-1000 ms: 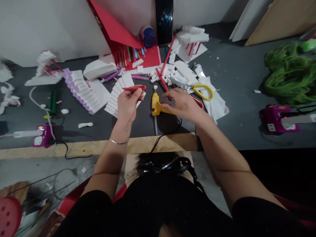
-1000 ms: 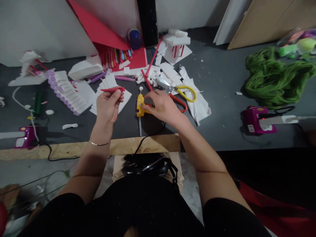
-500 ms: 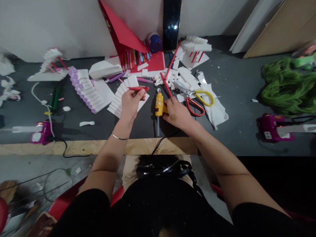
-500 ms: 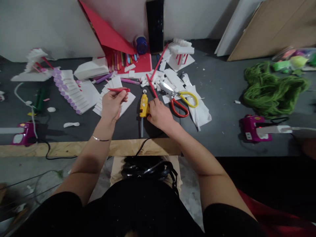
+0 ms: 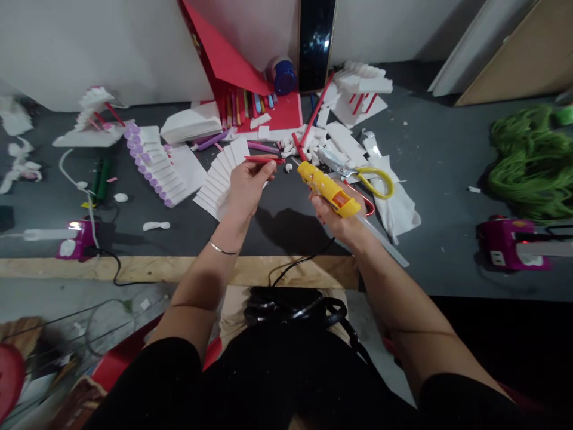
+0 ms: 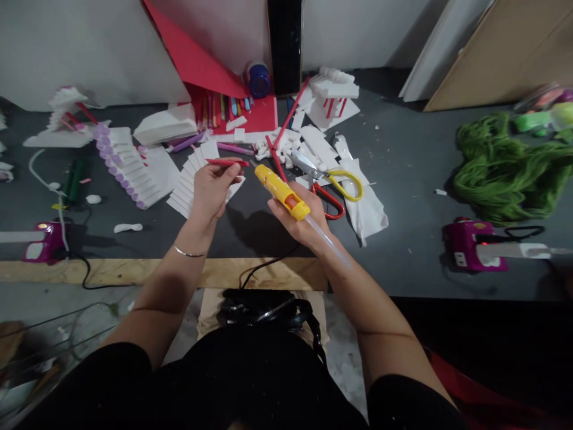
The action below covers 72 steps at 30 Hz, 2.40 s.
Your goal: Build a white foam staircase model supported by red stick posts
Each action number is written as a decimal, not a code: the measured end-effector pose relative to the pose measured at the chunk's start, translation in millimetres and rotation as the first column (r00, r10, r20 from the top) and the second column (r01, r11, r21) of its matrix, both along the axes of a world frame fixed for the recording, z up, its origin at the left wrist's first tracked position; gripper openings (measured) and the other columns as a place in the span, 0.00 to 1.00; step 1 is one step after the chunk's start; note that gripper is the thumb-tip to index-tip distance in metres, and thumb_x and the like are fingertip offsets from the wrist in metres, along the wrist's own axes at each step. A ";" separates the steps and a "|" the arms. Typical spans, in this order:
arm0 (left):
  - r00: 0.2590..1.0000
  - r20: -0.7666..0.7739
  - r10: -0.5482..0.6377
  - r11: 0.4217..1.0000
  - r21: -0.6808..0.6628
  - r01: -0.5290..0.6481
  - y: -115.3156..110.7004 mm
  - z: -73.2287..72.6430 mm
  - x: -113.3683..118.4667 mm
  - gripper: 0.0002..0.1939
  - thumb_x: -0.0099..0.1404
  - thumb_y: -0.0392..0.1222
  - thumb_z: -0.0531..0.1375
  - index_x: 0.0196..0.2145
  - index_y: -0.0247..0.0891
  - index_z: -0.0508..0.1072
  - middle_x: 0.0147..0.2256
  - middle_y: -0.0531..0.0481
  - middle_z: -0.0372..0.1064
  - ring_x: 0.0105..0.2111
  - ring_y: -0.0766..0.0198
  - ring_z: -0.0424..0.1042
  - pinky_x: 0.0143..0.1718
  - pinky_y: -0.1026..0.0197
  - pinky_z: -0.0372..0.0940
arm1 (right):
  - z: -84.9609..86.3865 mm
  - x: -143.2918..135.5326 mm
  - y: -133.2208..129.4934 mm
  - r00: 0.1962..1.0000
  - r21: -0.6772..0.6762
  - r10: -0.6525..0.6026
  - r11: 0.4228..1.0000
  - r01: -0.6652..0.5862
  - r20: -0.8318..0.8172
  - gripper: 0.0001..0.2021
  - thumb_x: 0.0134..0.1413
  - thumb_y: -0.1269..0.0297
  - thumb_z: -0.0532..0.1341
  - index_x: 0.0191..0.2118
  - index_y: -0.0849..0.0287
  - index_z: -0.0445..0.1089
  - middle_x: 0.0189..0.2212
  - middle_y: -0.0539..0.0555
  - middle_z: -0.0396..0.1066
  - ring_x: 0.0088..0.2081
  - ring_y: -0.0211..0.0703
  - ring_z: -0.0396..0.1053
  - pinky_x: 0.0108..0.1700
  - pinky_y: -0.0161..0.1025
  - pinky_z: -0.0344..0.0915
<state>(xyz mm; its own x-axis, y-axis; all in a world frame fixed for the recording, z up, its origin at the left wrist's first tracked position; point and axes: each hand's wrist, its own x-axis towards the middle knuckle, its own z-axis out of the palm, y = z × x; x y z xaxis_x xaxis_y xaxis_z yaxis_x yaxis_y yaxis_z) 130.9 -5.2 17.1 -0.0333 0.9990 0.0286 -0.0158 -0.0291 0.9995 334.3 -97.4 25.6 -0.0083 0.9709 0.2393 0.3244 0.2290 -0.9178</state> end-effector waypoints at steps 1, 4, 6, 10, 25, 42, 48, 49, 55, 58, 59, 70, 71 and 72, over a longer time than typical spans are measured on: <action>1.000 -0.001 -0.010 1.000 -0.018 0.010 -1.9 0.8 1.3 0.10 0.63 0.46 0.74 0.37 0.37 0.84 0.35 0.47 0.84 0.34 0.66 0.82 0.33 0.66 0.74 | 0.2 -0.7 -0.4 1.000 0.023 0.025 0.999 -0.025 0.008 0.20 0.66 0.40 0.62 0.34 0.51 0.67 0.28 0.49 0.68 0.29 0.43 0.69 0.33 0.45 0.69; 0.999 0.012 -0.049 0.996 -0.074 0.050 -7.6 5.2 4.0 0.14 0.63 0.50 0.74 0.39 0.38 0.83 0.39 0.45 0.85 0.34 0.64 0.83 0.30 0.67 0.74 | 1.0 0.0 1.7 0.989 0.131 0.072 0.987 -0.089 0.130 0.18 0.67 0.43 0.63 0.34 0.52 0.68 0.31 0.52 0.71 0.32 0.45 0.71 0.36 0.47 0.71; 0.998 0.006 -0.063 0.995 -0.082 0.063 -10.4 8.5 4.5 0.16 0.63 0.52 0.74 0.39 0.38 0.82 0.40 0.44 0.85 0.34 0.63 0.84 0.28 0.67 0.73 | 1.0 1.8 3.7 0.978 0.175 0.074 0.979 -0.109 0.197 0.18 0.67 0.43 0.63 0.35 0.52 0.68 0.32 0.54 0.72 0.33 0.47 0.72 0.37 0.48 0.72; 0.996 -0.035 -0.087 0.994 -0.065 0.084 -13.3 12.3 3.2 0.16 0.64 0.52 0.73 0.42 0.37 0.82 0.42 0.44 0.86 0.35 0.62 0.85 0.27 0.69 0.73 | 0.6 4.5 5.1 0.968 0.203 0.053 0.974 -0.105 0.245 0.17 0.69 0.45 0.62 0.35 0.51 0.66 0.31 0.53 0.70 0.33 0.47 0.71 0.36 0.47 0.71; 0.984 -0.113 -0.138 0.990 0.010 0.140 -22.9 14.5 1.0 0.13 0.69 0.50 0.70 0.43 0.37 0.84 0.42 0.44 0.86 0.33 0.65 0.84 0.23 0.70 0.70 | -6.3 4.1 3.9 0.953 0.221 0.041 0.969 -0.111 0.300 0.22 0.70 0.42 0.62 0.30 0.53 0.63 0.27 0.52 0.65 0.30 0.44 0.66 0.33 0.45 0.65; 0.989 -0.095 -0.112 0.993 -0.033 0.110 -29.2 26.0 1.6 0.11 0.66 0.48 0.72 0.40 0.38 0.85 0.38 0.45 0.85 0.31 0.63 0.84 0.21 0.69 0.69 | -7.5 3.2 6.5 0.918 0.178 -0.027 0.983 -0.047 0.396 0.31 0.61 0.28 0.62 0.29 0.50 0.53 0.26 0.50 0.61 0.31 0.44 0.65 0.33 0.43 0.62; 0.989 -0.091 -0.112 0.993 -0.042 0.109 -28.4 25.2 0.6 0.12 0.66 0.49 0.72 0.39 0.37 0.84 0.40 0.44 0.86 0.32 0.63 0.84 0.20 0.69 0.68 | -9.4 3.3 6.8 0.919 0.199 -0.081 0.980 0.002 0.387 0.32 0.59 0.28 0.62 0.28 0.50 0.51 0.26 0.50 0.62 0.28 0.43 0.63 0.30 0.42 0.57; 0.990 -0.089 -0.111 0.993 -0.042 0.107 -28.2 25.1 0.6 0.12 0.66 0.49 0.72 0.39 0.37 0.84 0.40 0.44 0.86 0.31 0.64 0.83 0.20 0.70 0.68 | -9.5 3.2 6.9 0.923 0.205 -0.082 0.979 0.003 0.375 0.32 0.59 0.28 0.63 0.28 0.50 0.51 0.25 0.50 0.62 0.28 0.43 0.63 0.30 0.42 0.57; 0.989 -0.104 -0.107 0.994 -0.041 0.103 -27.2 25.2 0.6 0.12 0.66 0.49 0.71 0.39 0.37 0.84 0.40 0.45 0.86 0.31 0.65 0.83 0.20 0.70 0.67 | -7.4 2.6 7.2 0.922 0.190 -0.063 0.982 -0.012 0.383 0.32 0.60 0.27 0.61 0.27 0.50 0.52 0.24 0.49 0.61 0.28 0.43 0.63 0.30 0.42 0.59; 0.989 -0.097 -0.110 0.994 -0.027 0.108 -27.2 24.8 0.3 0.11 0.66 0.48 0.71 0.38 0.37 0.84 0.40 0.44 0.86 0.31 0.64 0.83 0.20 0.69 0.67 | -5.5 2.4 8.0 0.918 0.209 -0.083 0.978 0.000 0.387 0.32 0.61 0.27 0.59 0.27 0.50 0.51 0.24 0.49 0.59 0.26 0.42 0.61 0.29 0.42 0.56; 0.989 -0.098 -0.108 0.994 -0.026 0.106 -27.3 24.7 0.1 0.11 0.65 0.48 0.71 0.38 0.37 0.84 0.40 0.44 0.86 0.31 0.64 0.83 0.20 0.69 0.67 | -5.2 2.3 8.3 0.919 0.217 -0.092 0.976 0.006 0.384 0.32 0.62 0.27 0.59 0.27 0.51 0.51 0.23 0.49 0.59 0.26 0.41 0.60 0.28 0.42 0.55; 0.991 -0.074 -0.113 0.993 -0.042 0.110 -26.0 24.5 -1.4 0.13 0.67 0.49 0.71 0.42 0.37 0.83 0.41 0.43 0.85 0.32 0.63 0.84 0.21 0.69 0.68 | -1.0 9.2 6.4 0.958 0.191 -0.134 0.978 0.086 0.254 0.25 0.64 0.37 0.63 0.29 0.51 0.60 0.26 0.49 0.63 0.27 0.43 0.64 0.31 0.44 0.62; 0.991 -0.053 -0.121 0.992 -0.044 0.118 -26.0 24.3 -1.4 0.13 0.67 0.49 0.71 0.42 0.37 0.83 0.40 0.43 0.85 0.32 0.63 0.84 0.21 0.69 0.68 | -1.2 9.4 5.7 0.970 0.169 -0.136 0.980 0.102 0.203 0.23 0.65 0.38 0.64 0.31 0.51 0.62 0.28 0.50 0.66 0.29 0.44 0.66 0.32 0.46 0.65; 0.991 -0.034 -0.129 0.991 -0.046 0.128 -26.0 23.9 -1.4 0.13 0.67 0.49 0.71 0.43 0.37 0.84 0.40 0.44 0.85 0.32 0.63 0.84 0.21 0.69 0.68 | -2.2 9.1 5.0 0.980 0.143 -0.137 0.983 0.116 0.145 0.22 0.64 0.38 0.64 0.32 0.51 0.64 0.30 0.51 0.68 0.31 0.46 0.69 0.35 0.48 0.69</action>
